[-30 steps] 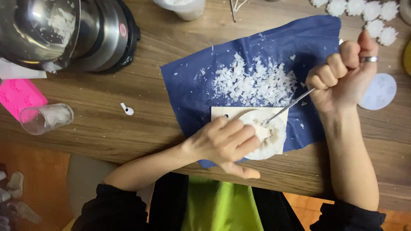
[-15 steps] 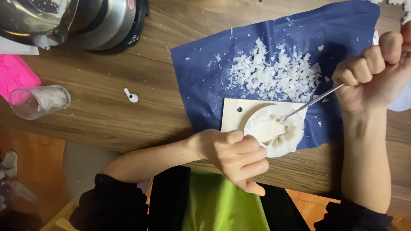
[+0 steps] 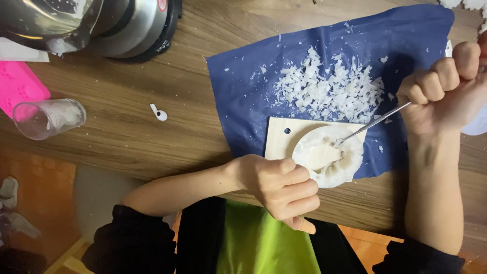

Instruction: Scraping excess wax flakes from a mold and a work surface using a metal tool.

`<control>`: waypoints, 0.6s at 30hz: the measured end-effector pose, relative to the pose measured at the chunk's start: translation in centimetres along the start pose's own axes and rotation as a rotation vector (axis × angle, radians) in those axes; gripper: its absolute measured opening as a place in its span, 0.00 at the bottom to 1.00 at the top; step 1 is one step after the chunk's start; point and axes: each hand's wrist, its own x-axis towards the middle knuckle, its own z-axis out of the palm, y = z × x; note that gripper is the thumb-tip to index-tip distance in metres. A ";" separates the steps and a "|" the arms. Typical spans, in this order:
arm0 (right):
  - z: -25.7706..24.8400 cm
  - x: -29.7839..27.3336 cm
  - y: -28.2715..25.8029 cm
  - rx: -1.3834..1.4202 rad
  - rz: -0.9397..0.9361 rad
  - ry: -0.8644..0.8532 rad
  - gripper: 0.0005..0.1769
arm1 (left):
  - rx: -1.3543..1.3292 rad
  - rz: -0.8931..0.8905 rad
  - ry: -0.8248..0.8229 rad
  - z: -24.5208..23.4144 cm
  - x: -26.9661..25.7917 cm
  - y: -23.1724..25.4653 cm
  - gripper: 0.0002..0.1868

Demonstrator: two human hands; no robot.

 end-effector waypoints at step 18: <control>-1.2 -0.4 -1.0 -0.019 -0.060 0.025 0.22 | 0.126 0.125 0.034 -0.2 0.1 -0.4 0.22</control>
